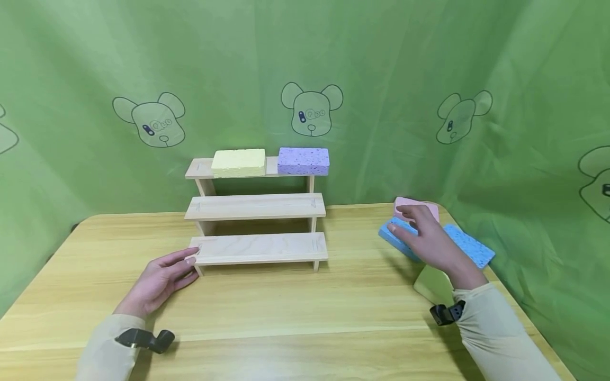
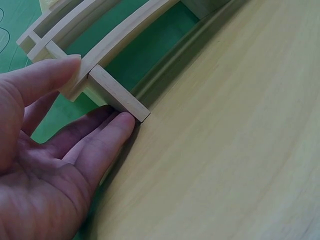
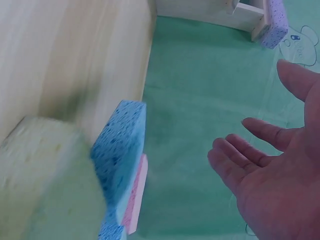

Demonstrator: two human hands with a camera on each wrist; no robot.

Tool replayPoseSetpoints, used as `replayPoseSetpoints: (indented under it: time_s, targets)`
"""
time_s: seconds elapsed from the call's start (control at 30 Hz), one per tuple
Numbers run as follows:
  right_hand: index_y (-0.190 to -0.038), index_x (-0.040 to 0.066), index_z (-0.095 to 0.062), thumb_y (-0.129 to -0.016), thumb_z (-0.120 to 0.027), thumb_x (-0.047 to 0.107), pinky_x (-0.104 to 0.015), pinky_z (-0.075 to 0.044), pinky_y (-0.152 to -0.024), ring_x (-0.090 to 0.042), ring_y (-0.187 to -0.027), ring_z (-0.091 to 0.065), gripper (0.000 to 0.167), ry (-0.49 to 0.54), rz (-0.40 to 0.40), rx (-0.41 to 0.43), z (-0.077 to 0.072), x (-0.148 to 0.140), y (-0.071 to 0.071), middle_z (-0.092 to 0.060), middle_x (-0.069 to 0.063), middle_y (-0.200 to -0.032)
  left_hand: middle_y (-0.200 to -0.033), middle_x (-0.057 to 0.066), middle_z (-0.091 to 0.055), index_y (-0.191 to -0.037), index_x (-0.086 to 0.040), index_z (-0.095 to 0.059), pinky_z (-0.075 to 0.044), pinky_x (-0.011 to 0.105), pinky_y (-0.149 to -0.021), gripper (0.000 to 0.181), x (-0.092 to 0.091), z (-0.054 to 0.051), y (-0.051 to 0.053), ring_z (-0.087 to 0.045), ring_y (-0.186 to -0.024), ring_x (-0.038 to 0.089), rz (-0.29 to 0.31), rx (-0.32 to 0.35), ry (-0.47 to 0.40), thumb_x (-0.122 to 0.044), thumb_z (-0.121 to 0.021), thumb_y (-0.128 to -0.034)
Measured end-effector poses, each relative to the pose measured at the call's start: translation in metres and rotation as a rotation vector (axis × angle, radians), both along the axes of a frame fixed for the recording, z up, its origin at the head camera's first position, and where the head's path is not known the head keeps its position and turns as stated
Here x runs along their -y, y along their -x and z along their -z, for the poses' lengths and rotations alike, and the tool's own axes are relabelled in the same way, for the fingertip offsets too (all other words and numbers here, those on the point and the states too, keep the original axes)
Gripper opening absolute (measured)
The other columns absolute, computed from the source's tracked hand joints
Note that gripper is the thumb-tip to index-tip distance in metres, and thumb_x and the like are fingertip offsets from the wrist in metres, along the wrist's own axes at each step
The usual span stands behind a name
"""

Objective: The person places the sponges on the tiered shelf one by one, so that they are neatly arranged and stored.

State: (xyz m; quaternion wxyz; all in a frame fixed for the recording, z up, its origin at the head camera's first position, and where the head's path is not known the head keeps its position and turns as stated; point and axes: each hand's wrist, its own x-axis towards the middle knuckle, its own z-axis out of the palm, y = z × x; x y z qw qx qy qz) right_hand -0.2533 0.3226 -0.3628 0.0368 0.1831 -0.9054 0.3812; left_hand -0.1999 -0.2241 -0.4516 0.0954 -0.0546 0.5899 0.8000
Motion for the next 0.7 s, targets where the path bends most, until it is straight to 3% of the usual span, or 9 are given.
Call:
replayPoseSetpoints:
  time_s: [0.03, 0.13, 0.17, 0.2, 0.3, 0.5, 0.7]
  targets:
    - [-0.139, -0.009, -0.038, -0.101, -0.057, 0.019, -0.047, -0.033, -0.114, -0.048, -0.128, -0.035, 0.051, 0.002, 0.005, -0.002, 0.002, -0.002, 0.000, -0.033, -0.027, -0.139, -0.150, 0.018, -0.035, -0.131, 0.002, -0.060, -0.050, 0.039, -0.100, 0.039, 0.000, 0.000, 0.000, -0.061, -0.112, 0.021, -0.001, 0.001, 0.000, -0.003, -0.066, -0.0925]
    - [-0.140, -0.009, -0.037, -0.101, -0.058, 0.018, -0.044, -0.033, -0.114, -0.047, -0.128, -0.035, 0.052, -0.008, 0.011, -0.012, 0.006, -0.007, 0.000, -0.034, -0.028, -0.139, -0.150, 0.018, -0.035, -0.131, 0.002, -0.060, -0.050, 0.039, -0.100, 0.039, -0.001, 0.000, 0.000, -0.061, -0.112, 0.020, -0.004, 0.002, -0.004, -0.002, -0.066, -0.0928]
    - [-0.140, -0.009, -0.037, -0.101, -0.058, 0.017, -0.046, -0.034, -0.113, -0.048, -0.127, -0.035, 0.052, -0.014, 0.011, -0.019, 0.008, -0.008, 0.000, -0.035, -0.029, -0.138, -0.150, 0.018, -0.034, -0.131, 0.003, -0.060, -0.050, 0.039, -0.100, 0.039, -0.001, 0.000, 0.001, -0.061, -0.112, 0.020, -0.004, 0.001, -0.005, -0.002, -0.065, -0.0929]
    - [-0.140, -0.009, -0.037, -0.101, -0.058, 0.017, -0.057, -0.032, -0.110, -0.049, -0.126, -0.035, 0.052, -0.022, 0.013, -0.019, 0.009, -0.010, 0.000, -0.034, -0.030, -0.138, -0.150, 0.018, -0.034, -0.131, 0.002, -0.060, -0.050, 0.039, -0.100, 0.038, -0.001, 0.000, 0.001, -0.061, -0.112, 0.020, -0.004, 0.001, -0.007, -0.002, -0.065, -0.0929]
    - [-0.140, -0.009, -0.037, -0.100, -0.059, 0.018, -0.073, -0.030, -0.101, -0.053, -0.125, -0.033, 0.053, -0.057, 0.014, -0.025, 0.010, -0.015, 0.000, -0.033, -0.033, -0.137, -0.150, 0.018, -0.034, -0.130, 0.002, -0.061, -0.050, 0.039, -0.100, 0.037, -0.001, 0.000, 0.001, -0.061, -0.111, 0.020, -0.004, 0.000, -0.008, -0.002, -0.066, -0.0927]
    - [-0.137, -0.013, -0.037, -0.096, -0.066, 0.024, -0.075, -0.033, -0.094, -0.057, -0.124, -0.031, 0.062, -0.161, 0.046, -0.012, 0.011, -0.023, -0.002, -0.034, -0.040, -0.135, -0.150, 0.018, -0.034, -0.129, 0.002, -0.061, -0.050, 0.039, -0.099, 0.038, 0.000, 0.002, 0.001, -0.061, -0.111, 0.020, -0.006, 0.004, -0.002, -0.002, -0.066, -0.0922]
    - [-0.137, -0.008, -0.039, -0.089, -0.074, 0.018, -0.075, -0.030, -0.099, -0.060, -0.125, -0.032, 0.065, -0.134, -0.006, -0.009, 0.019, -0.030, 0.003, -0.037, -0.041, -0.136, -0.150, 0.017, -0.034, -0.129, 0.002, -0.061, -0.050, 0.039, -0.099, 0.038, -0.001, 0.001, 0.001, -0.062, -0.111, 0.020, -0.006, 0.001, -0.007, -0.002, -0.066, -0.0922]
